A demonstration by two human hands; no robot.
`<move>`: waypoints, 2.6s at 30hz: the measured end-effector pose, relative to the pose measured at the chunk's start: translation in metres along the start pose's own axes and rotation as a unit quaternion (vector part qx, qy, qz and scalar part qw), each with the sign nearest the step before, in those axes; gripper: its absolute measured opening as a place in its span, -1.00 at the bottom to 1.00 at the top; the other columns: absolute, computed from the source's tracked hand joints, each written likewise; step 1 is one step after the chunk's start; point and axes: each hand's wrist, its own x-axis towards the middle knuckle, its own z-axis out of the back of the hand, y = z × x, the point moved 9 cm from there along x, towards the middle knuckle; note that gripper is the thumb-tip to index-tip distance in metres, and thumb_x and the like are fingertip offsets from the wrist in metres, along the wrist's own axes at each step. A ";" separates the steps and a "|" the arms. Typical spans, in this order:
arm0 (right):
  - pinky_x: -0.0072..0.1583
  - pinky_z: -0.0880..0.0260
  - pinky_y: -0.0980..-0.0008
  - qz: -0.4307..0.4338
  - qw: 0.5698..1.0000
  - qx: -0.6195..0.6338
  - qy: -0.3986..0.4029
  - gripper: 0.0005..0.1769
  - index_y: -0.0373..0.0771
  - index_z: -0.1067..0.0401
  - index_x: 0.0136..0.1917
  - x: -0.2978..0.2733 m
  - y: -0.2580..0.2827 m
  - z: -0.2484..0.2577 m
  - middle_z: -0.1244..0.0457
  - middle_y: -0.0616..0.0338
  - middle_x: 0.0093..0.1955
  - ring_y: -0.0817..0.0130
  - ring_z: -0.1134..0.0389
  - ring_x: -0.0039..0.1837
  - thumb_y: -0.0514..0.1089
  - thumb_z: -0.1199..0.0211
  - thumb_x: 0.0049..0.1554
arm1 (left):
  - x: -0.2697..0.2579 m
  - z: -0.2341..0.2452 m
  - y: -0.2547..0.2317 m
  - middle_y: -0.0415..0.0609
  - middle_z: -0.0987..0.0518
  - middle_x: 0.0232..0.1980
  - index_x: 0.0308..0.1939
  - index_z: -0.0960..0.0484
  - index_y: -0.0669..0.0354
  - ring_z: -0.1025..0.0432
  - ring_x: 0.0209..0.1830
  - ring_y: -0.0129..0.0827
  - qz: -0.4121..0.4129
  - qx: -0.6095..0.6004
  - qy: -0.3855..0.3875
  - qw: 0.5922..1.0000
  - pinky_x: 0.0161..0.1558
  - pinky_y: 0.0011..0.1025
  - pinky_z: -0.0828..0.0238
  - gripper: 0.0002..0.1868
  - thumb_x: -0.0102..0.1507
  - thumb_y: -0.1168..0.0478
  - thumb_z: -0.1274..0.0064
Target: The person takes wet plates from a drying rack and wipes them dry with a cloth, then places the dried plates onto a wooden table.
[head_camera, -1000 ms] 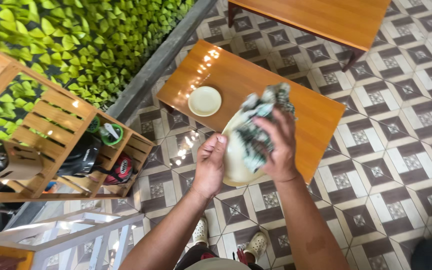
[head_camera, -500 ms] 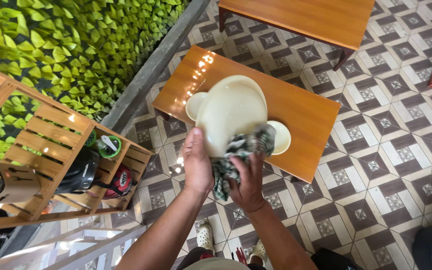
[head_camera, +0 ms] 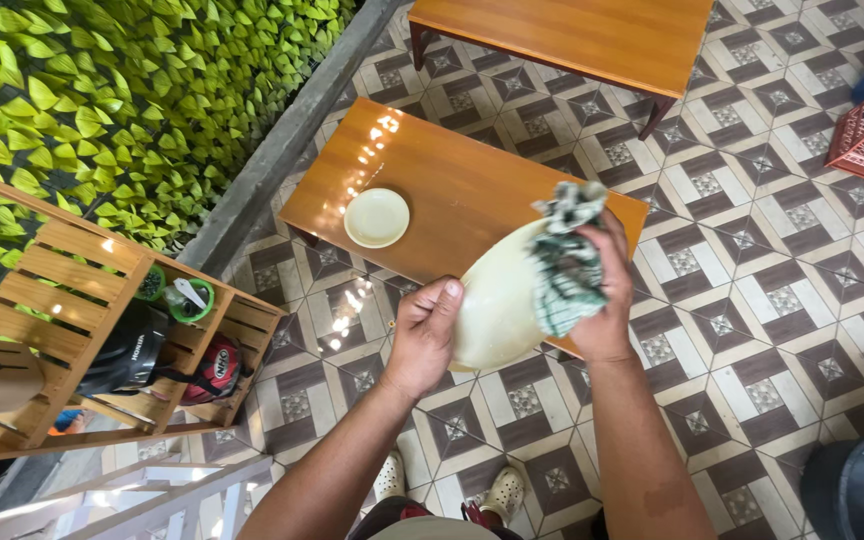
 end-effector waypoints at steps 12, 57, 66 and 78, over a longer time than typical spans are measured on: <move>0.53 -0.20 0.11 -0.273 0.944 0.119 -0.144 -0.35 -0.27 -0.15 0.57 -0.142 -0.066 0.049 -0.20 -0.05 0.44 0.05 -0.22 0.47 0.12 -0.09 0.37 | -0.025 -0.077 0.039 -0.13 -0.71 -0.10 -0.10 -0.68 0.12 -0.53 -0.10 -0.47 -0.010 -0.256 -0.241 0.936 0.04 -0.39 -0.48 -0.60 0.42 -0.04 0.18; 0.12 -0.51 0.33 -0.259 0.905 0.302 -0.153 -0.80 -0.27 -0.55 0.03 -0.008 -0.113 -0.028 -0.44 0.16 -0.05 0.38 -0.47 -0.04 -0.15 -0.18 0.41 | 0.122 0.101 -0.029 -0.31 -0.52 -0.49 -0.41 -0.63 0.21 -0.28 -0.48 -0.69 -0.026 0.069 -0.030 0.997 -0.41 -0.58 -0.23 -0.72 0.38 0.21 -0.25; 0.11 -0.47 0.47 -0.205 0.977 0.052 -0.008 -0.78 -0.28 -0.53 0.02 0.045 -0.080 -0.040 -0.43 0.25 -0.05 0.51 -0.43 -0.02 -0.44 -0.20 0.13 | 0.129 0.083 -0.088 -0.12 -0.55 -0.11 0.00 -0.61 0.26 -0.49 -0.15 -0.53 -0.190 0.203 0.053 0.959 -0.15 -0.37 -0.48 -0.78 0.47 0.16 -0.21; 0.22 -0.53 0.33 -0.265 0.923 0.236 -0.149 -0.80 -0.25 -0.52 0.06 0.017 -0.107 -0.004 -0.46 0.20 0.04 0.39 -0.48 0.06 -0.10 -0.18 0.38 | 0.138 0.074 -0.022 -0.23 -0.60 -0.33 -0.28 -0.70 0.26 -0.33 -0.35 -0.61 -0.024 -0.084 -0.080 0.993 -0.25 -0.52 -0.31 -0.69 0.51 0.15 -0.18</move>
